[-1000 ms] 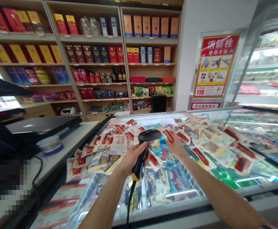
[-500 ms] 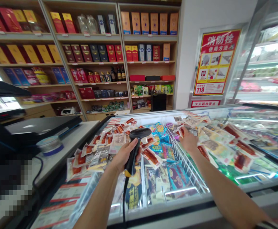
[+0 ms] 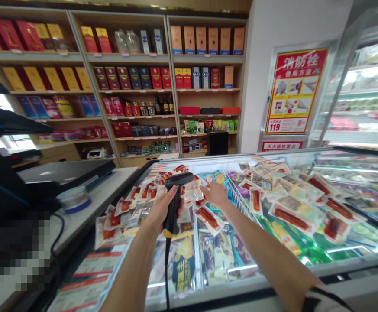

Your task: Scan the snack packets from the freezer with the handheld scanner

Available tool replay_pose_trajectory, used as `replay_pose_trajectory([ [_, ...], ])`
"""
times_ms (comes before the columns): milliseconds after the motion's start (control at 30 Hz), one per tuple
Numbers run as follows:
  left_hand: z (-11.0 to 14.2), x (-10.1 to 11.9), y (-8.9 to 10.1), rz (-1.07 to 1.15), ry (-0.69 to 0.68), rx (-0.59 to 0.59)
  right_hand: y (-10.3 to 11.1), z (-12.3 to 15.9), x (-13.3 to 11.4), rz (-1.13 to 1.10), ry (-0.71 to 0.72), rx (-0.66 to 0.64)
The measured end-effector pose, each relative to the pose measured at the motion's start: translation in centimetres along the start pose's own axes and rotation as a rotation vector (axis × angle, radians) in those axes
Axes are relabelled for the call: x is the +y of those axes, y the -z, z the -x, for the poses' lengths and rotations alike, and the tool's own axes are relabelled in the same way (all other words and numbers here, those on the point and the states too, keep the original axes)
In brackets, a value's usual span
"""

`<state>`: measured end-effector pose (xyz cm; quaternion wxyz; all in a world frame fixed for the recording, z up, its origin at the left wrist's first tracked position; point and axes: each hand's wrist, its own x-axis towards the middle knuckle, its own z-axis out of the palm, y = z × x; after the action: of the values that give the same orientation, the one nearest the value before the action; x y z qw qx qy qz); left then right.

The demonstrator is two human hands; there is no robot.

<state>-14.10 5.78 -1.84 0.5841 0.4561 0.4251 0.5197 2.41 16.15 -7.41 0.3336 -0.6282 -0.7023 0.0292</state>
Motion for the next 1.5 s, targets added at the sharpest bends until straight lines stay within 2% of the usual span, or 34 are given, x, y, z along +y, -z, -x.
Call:
replay_pose_trajectory([
  [100,0.1,-0.1,-0.3,-0.006,-0.012,0.025,-1.6,-1.1,-2.1,-0.079,-0.066,-0.033],
  [167,0.1,-0.2,-0.4,-0.008,-0.021,0.035,-1.7,-1.5,-1.9,-0.223,-0.051,-0.022],
  [300,0.1,-0.3,-0.6,0.003,-0.008,-0.031,0.0,-1.1,1.8,-0.636,0.059,0.082],
  [367,0.3,-0.3,-1.0,0.014,0.010,-0.072,1.2,-0.4,4.3,-0.712,0.056,0.141],
  [467,0.8,-0.3,-1.7,0.048,0.018,-0.101,2.5,0.6,7.2,-0.651,0.011,0.217],
  [600,1.4,-0.2,-2.6,0.076,0.017,-0.116,2.8,1.2,8.7,-0.565,0.015,0.240],
  [800,1.4,-0.5,-2.7,0.057,0.031,-0.181,3.0,1.3,8.6,-0.490,0.022,0.246],
  [1100,1.4,-0.9,-3.2,0.156,0.049,-0.288,3.3,2.1,7.5,-0.380,0.092,0.255],
  [1333,1.3,-1.0,-3.2,0.180,0.111,-0.318,3.1,2.0,7.8,-0.368,0.084,0.251],
  [1500,0.7,-0.9,-2.6,0.201,0.113,-0.289,3.0,1.9,7.9,-0.346,0.085,0.243],
])
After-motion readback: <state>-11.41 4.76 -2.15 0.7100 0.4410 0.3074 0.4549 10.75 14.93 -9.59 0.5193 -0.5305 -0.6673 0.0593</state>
